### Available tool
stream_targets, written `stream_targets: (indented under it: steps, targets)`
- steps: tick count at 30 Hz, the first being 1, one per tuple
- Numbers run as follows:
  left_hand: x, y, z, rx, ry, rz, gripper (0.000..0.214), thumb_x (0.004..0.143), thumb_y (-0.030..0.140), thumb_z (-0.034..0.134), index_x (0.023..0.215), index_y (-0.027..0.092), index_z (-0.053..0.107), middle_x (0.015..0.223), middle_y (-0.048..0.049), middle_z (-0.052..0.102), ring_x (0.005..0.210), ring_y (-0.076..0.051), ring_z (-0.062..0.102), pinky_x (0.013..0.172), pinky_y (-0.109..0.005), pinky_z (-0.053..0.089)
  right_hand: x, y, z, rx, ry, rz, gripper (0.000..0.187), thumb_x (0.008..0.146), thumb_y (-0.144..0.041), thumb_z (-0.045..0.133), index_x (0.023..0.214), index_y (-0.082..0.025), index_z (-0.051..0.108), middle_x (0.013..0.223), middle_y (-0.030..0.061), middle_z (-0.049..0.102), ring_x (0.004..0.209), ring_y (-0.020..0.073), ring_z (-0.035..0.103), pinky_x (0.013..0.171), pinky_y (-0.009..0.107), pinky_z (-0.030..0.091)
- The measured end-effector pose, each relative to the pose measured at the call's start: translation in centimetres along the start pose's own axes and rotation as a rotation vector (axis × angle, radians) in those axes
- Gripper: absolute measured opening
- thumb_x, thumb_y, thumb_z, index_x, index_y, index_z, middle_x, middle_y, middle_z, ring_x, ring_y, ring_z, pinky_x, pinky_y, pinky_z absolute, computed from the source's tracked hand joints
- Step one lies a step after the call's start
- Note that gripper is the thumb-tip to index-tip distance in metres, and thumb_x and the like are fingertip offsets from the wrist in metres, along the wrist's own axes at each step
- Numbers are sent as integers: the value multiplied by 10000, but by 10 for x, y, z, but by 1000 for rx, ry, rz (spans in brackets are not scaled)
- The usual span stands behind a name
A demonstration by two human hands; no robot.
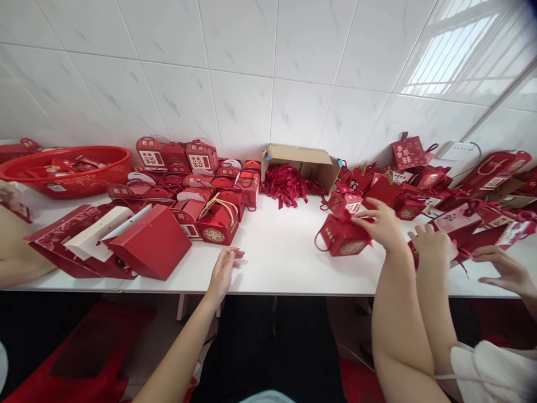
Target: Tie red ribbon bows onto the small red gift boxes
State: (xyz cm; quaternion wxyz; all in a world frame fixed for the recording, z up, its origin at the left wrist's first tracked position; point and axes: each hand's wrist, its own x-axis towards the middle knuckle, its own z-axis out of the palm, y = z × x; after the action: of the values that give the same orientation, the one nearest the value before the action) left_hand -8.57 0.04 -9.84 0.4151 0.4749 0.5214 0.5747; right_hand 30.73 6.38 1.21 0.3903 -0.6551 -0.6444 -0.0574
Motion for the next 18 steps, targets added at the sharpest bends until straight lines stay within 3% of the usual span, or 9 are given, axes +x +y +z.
stream_targets:
  steps: [3, 5, 7, 9, 12, 15, 18]
  targets:
    - [-2, 2, -1, 52, 28, 39, 422, 815, 591, 489, 943, 194, 561, 961, -76, 632, 1000, -241, 599, 747, -326, 478, 13, 20, -4, 4, 269, 296, 211, 739, -361, 655, 839, -199, 747, 1310, 140, 510, 1194, 375, 432, 961, 611, 311]
    - [0, 6, -4, 141, 100, 97, 364, 814, 552, 515, 936, 210, 555, 971, -70, 615, 1006, -248, 583, 786, -354, 476, 8, 23, -2, 71, 423, 296, 245, 775, -351, 614, 877, -161, 731, 1266, 170, 528, 1163, 346, 465, 972, 550, 339]
    - [8, 13, -10, 260, 208, 190, 314, 791, 496, 576, 936, 218, 552, 1002, -78, 588, 1030, -268, 548, 870, -409, 442, -8, 18, 7, 128, 431, 183, 256, 805, -348, 587, 873, -136, 714, 1199, 199, 553, 1132, 327, 494, 977, 500, 362]
    - [22, 24, -15, 433, 332, 347, 319, 761, 438, 627, 969, 206, 563, 1056, -111, 561, 1100, -307, 486, 965, -474, 364, -36, 6, 26, 170, 258, 42, 242, 851, -320, 530, 856, -148, 699, 1175, 215, 557, 1126, 323, 504, 971, 498, 375]
    - [49, 40, -21, 754, 498, 542, 493, 721, 405, 673, 1134, 168, 543, 1213, -186, 487, 1225, -391, 352, 1020, -570, 240, -88, -16, 64, 183, 45, -72, 125, 810, -259, 584, 843, -221, 697, 1124, 131, 624, 1056, 283, 576, 911, 455, 456]
    - [71, 47, -22, 897, 448, 567, 433, 731, 409, 663, 1094, 185, 591, 1202, -189, 506, 1228, -426, 312, 977, -603, 238, -132, -32, 94, 72, -225, -89, 281, 839, -247, 542, 1103, -225, 639, 1263, 147, 567, 1188, 328, 508, 954, 541, 409]
    - [79, 45, -22, 877, 341, 617, 201, 787, 348, 602, 927, 208, 638, 1050, -145, 593, 1146, -375, 410, 954, -551, 300, -151, -36, 104, 8, -330, -70, 330, 910, -253, 424, 1194, -212, 587, 1347, 137, 515, 1284, 324, 423, 1024, 555, 334]
